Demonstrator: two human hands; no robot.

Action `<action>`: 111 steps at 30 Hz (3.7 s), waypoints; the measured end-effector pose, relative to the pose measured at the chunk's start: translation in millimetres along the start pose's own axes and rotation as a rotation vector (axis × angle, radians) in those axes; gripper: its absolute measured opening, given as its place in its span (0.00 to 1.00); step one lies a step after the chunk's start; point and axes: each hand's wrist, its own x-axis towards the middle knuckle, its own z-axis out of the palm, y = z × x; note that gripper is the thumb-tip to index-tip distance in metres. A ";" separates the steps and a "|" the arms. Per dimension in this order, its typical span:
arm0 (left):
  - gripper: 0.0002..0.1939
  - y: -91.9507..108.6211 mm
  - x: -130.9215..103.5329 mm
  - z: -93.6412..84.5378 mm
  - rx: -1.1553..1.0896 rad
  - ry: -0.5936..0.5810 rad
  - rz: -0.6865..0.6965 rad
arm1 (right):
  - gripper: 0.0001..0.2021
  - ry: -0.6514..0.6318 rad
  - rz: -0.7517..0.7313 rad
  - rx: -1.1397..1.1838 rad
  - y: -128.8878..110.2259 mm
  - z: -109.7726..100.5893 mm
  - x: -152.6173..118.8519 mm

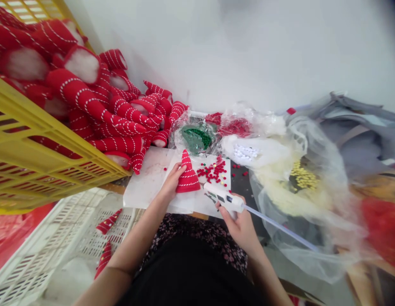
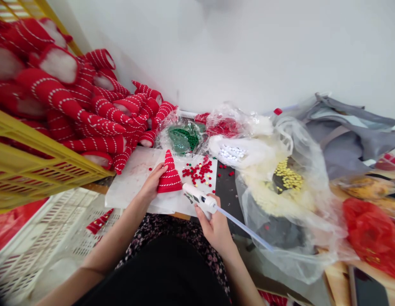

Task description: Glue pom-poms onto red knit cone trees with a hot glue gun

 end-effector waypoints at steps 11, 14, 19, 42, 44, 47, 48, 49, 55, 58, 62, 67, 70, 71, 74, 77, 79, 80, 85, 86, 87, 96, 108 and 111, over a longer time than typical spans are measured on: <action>0.23 1.5 -8.4 5.9 0.016 -0.045 0.008 | 0.16 0.006 -0.013 0.048 -16.9 12.4 10.9; 0.23 2.2 -10.3 6.2 0.023 -0.055 0.004 | 0.16 0.008 -0.011 0.034 -11.6 15.1 10.7; 0.21 1.5 -9.9 5.4 0.024 -0.050 0.000 | 0.14 0.030 -0.010 0.012 -1.4 15.7 6.2; 0.25 2.3 -4.0 -6.8 -0.176 -0.029 -0.059 | 0.13 0.030 0.014 0.153 0.1 9.5 9.5; 0.26 2.3 -5.1 -8.4 -0.177 -0.040 -0.074 | 0.14 0.041 0.024 0.200 1.6 11.4 10.7; 0.27 2.9 -7.5 -9.9 -0.185 -0.079 -0.085 | 0.14 0.057 0.039 0.245 6.0 15.9 11.3; 0.27 3.3 -8.3 -10.2 -0.189 -0.100 -0.085 | 0.14 0.055 0.048 0.260 7.6 17.2 11.3; 0.27 3.8 -9.0 -10.5 -0.191 -0.118 -0.083 | 0.14 0.040 0.054 0.274 9.0 18.3 11.2; 0.28 4.0 -9.4 -12.6 -0.201 -0.145 -0.084 | 0.14 -0.012 0.051 0.275 9.6 17.9 11.1; 0.27 3.6 -7.3 -13.4 -0.206 -0.118 -0.086 | 0.13 -0.028 0.027 0.186 9.5 12.2 10.4; 0.25 4.4 -4.3 -11.8 -0.213 -0.095 -0.076 | 0.12 0.059 -0.024 -0.018 6.8 4.8 8.1; 0.25 3.1 -5.3 -2.1 -0.167 -0.070 0.000 | 0.11 0.094 -0.124 -0.078 -5.6 7.7 0.0; 0.25 2.7 -9.9 5.8 -0.095 -0.115 0.056 | 0.11 0.056 -0.157 -0.102 -10.3 13.1 -3.8; 0.25 3.1 -11.6 8.1 -0.069 -0.124 0.071 | 0.10 0.053 -0.171 -0.118 -10.9 14.8 -4.3; 0.26 5.1 -16.1 13.1 -0.006 -0.134 0.109 | 0.10 0.065 -0.205 -0.161 -12.0 18.4 -3.0; 0.27 7.2 -18.4 15.7 0.025 -0.146 0.121 | 0.12 0.067 -0.217 -0.176 -12.8 19.9 -0.3; 0.27 7.8 -19.1 16.9 0.038 -0.144 0.122 | 0.12 0.057 -0.233 -0.185 -12.6 20.3 0.8; 0.27 7.9 -19.2 17.4 0.043 -0.140 0.123 | 0.12 0.051 -0.245 -0.194 -12.1 20.3 0.8; 0.27 5.9 -17.8 17.2 0.032 -0.118 0.118 | 0.13 0.014 -0.263 -0.261 -7.5 15.8 -5.1; 0.27 5.2 -16.9 16.5 0.024 -0.111 0.116 | 0.14 0.009 -0.247 -0.270 -6.8 14.2 -6.8; 0.27 4.5 -15.9 15.6 0.016 -0.104 0.114 | 0.14 0.008 -0.230 -0.273 -6.4 12.5 -8.2; 0.22 -0.8 -12.6 13.5 -0.031 -0.109 0.099 | 0.09 0.062 -0.192 -0.114 -9.3 12.6 1.6; 0.21 -0.1 -13.3 13.0 -0.019 -0.112 0.106 | 0.12 0.066 -0.180 -0.150 -2.9 17.8 3.9; 0.22 -0.6 -11.5 11.9 -0.053 -0.091 0.088 | 0.12 0.085 -0.161 -0.160 -1.9 12.8 3.6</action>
